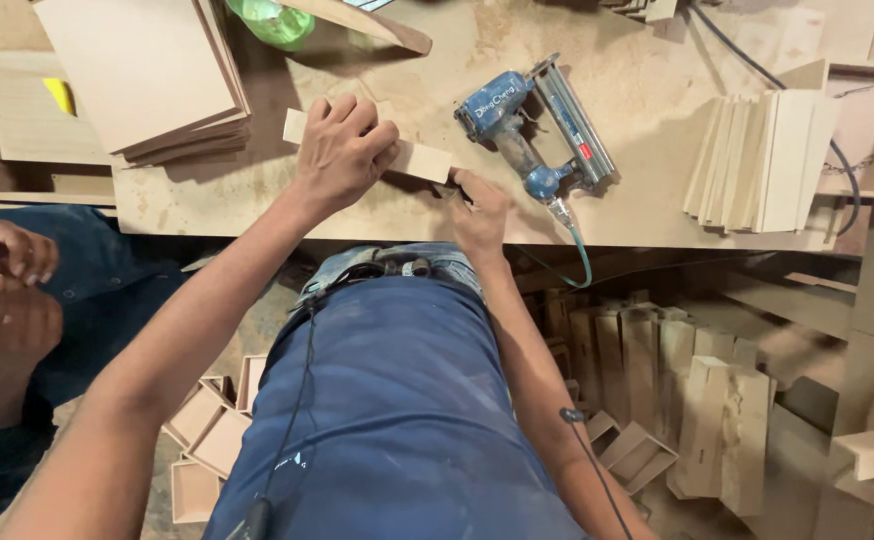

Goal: The person assembles small wooden boxes by aligning pre-cut wooden pieces and securing them with a pneumatic nail gun. They repeatedly pick up pieces, position them into a rectangular frame, and fasten the joints before stacking the completed boxes.

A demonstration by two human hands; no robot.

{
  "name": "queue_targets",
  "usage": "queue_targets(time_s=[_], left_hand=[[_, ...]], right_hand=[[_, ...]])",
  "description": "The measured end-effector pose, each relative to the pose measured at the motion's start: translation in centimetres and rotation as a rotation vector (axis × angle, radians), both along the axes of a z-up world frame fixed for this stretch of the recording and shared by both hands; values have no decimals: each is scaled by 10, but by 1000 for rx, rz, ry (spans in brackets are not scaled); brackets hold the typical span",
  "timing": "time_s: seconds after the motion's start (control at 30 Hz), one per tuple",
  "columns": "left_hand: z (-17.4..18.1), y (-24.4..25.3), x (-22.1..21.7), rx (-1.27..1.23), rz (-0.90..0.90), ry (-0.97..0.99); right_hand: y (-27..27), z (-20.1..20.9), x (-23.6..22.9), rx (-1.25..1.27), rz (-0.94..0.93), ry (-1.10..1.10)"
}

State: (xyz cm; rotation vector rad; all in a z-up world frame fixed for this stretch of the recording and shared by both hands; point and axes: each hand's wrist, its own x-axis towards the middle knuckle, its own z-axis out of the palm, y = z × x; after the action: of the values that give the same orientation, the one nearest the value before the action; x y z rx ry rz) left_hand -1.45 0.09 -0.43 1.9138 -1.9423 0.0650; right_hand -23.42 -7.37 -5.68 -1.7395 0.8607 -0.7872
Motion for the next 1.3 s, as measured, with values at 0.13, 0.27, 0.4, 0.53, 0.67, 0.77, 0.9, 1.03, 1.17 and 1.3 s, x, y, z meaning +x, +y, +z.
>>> queue_targets(time_s=[0.13, 0.27, 0.4, 0.53, 0.67, 0.77, 0.9, 1.03, 1.17, 1.3], left_hand=[[-2, -1, -1, -5, -9, -25], [-2, -2, -1, -17, -6, -42], [-4, 0, -2, -37, -9, -19], [-12, -4, 0, -60, -8, -15], [-18, -13, 0, -168, -3, -44], [-16, -8, -6, -49, 53, 7], [-13, -2, -12, -59, 133, 10], [-11, 10, -3, -31, 172, 95], [-13, 25, 9, -32, 196, 129], [-16, 24, 10, -10, 222, 78]], right_hand=[[1, 0, -1, -72, 0, 13], [-3, 2, -3, -136, 14, 18], [-4, 2, -2, -24, 14, 51], [-4, -8, -4, 49, 19, 102], [-14, -12, -4, -139, -1, 106], [-15, -6, 1, -96, 41, 64], [-15, 0, 0, 152, 66, -32], [-21, 2, 0, 206, 88, -9], [-37, 2, 6, 80, 136, 70], [-46, 3, 7, 112, 210, 52]])
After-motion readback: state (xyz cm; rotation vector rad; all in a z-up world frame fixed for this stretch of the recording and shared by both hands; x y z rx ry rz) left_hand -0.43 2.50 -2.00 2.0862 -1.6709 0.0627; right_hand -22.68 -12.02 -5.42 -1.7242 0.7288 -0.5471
